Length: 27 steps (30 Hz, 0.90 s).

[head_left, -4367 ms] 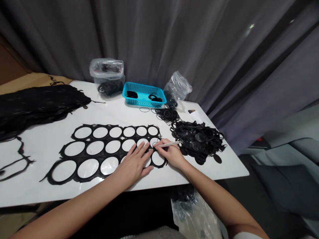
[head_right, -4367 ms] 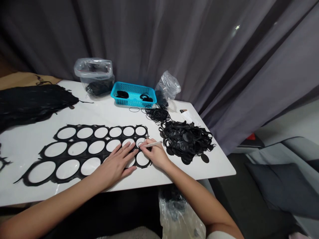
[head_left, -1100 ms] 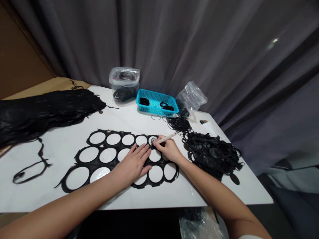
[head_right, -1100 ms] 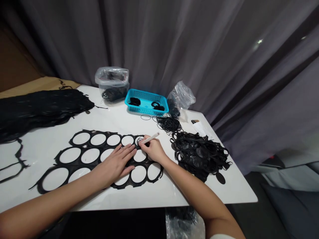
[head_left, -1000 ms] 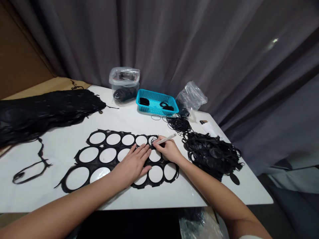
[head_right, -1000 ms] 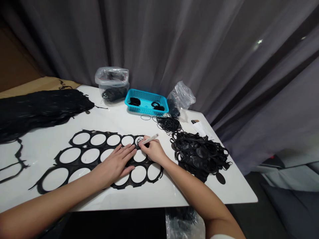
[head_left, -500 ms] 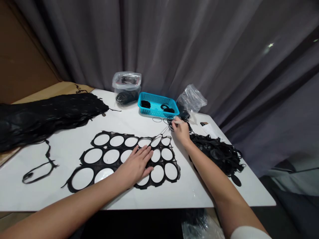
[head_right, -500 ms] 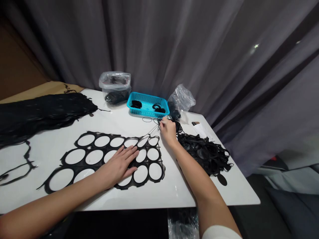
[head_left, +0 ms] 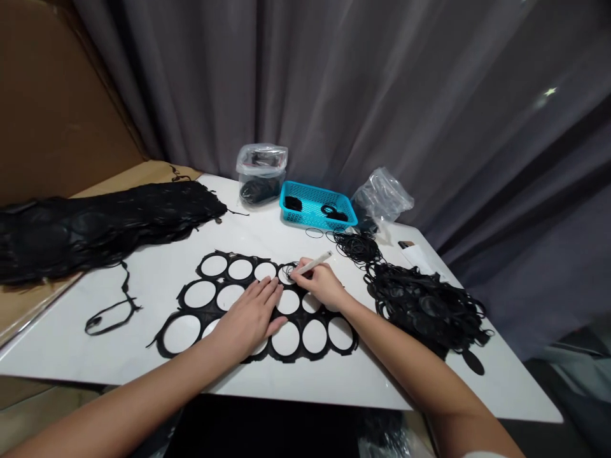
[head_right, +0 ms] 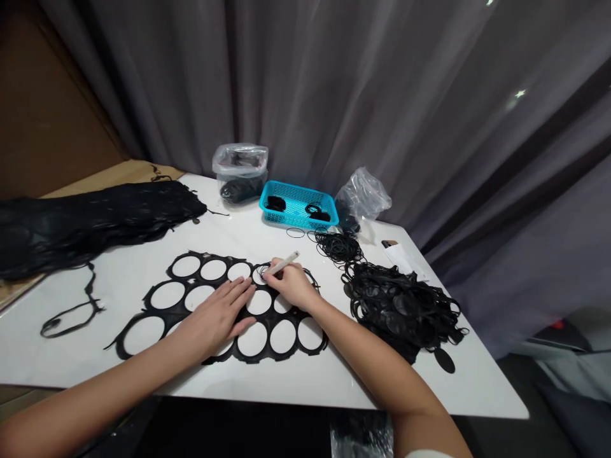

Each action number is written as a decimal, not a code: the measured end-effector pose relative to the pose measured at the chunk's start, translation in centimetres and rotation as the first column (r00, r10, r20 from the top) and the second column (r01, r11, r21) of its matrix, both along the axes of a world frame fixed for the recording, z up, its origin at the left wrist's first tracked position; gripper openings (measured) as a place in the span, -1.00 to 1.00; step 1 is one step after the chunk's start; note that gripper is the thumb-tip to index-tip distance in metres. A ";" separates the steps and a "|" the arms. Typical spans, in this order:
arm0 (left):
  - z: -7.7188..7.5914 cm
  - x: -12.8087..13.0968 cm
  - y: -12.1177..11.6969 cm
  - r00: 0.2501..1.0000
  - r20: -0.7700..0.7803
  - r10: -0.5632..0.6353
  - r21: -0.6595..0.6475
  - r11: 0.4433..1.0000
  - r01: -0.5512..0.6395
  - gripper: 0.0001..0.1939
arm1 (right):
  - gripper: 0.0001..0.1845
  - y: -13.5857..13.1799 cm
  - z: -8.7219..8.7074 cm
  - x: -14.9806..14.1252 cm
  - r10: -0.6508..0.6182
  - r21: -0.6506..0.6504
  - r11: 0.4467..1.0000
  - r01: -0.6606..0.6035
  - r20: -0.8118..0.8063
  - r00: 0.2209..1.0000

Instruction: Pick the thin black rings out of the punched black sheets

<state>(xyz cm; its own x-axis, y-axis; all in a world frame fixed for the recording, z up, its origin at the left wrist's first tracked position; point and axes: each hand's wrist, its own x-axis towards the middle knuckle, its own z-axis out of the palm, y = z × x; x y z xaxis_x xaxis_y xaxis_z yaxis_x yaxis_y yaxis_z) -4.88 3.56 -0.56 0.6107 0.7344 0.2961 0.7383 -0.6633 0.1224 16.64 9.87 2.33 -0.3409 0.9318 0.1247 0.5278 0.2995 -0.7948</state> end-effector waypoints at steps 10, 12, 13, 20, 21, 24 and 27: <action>-0.1 0.3 -0.2 0.999 -0.033 0.011 0.019 1.000 -0.010 -0.44 | -0.87 -1.1 -0.6 -0.6 0.041 0.007 0.999 -0.041 -0.037 0.998; -0.2 0.3 -0.2 0.999 -0.028 0.015 0.022 1.000 -0.014 -0.44 | -0.88 -1.1 -0.8 -0.7 0.050 0.022 0.999 -0.049 -0.045 0.998; -0.2 0.3 -0.2 1.000 -0.025 0.016 0.021 1.000 -0.016 -0.44 | -0.88 -1.1 -0.9 -0.7 0.052 0.025 0.998 -0.050 -0.048 0.998; -0.6 0.3 -0.2 1.000 -0.003 0.008 0.030 1.000 -0.008 -0.42 | -0.91 -1.2 -0.8 -0.7 0.064 0.059 0.996 -0.063 -0.016 0.998; -0.6 0.3 -0.2 1.000 -0.007 0.012 0.031 0.999 -0.012 -0.42 | -0.91 -1.4 -0.9 -0.8 0.077 0.103 0.992 -0.079 0.021 0.997; -0.5 0.4 -0.2 0.999 -0.032 0.020 0.027 0.999 -0.019 -0.41 | -0.89 -2.3 -1.3 -1.0 0.110 0.295 0.939 -0.179 0.236 0.966; -0.4 0.4 -0.2 0.999 -0.045 0.017 0.010 1.000 -0.017 -0.40 | -0.88 -2.2 -1.2 -1.1 0.101 0.411 0.852 -0.324 0.478 0.872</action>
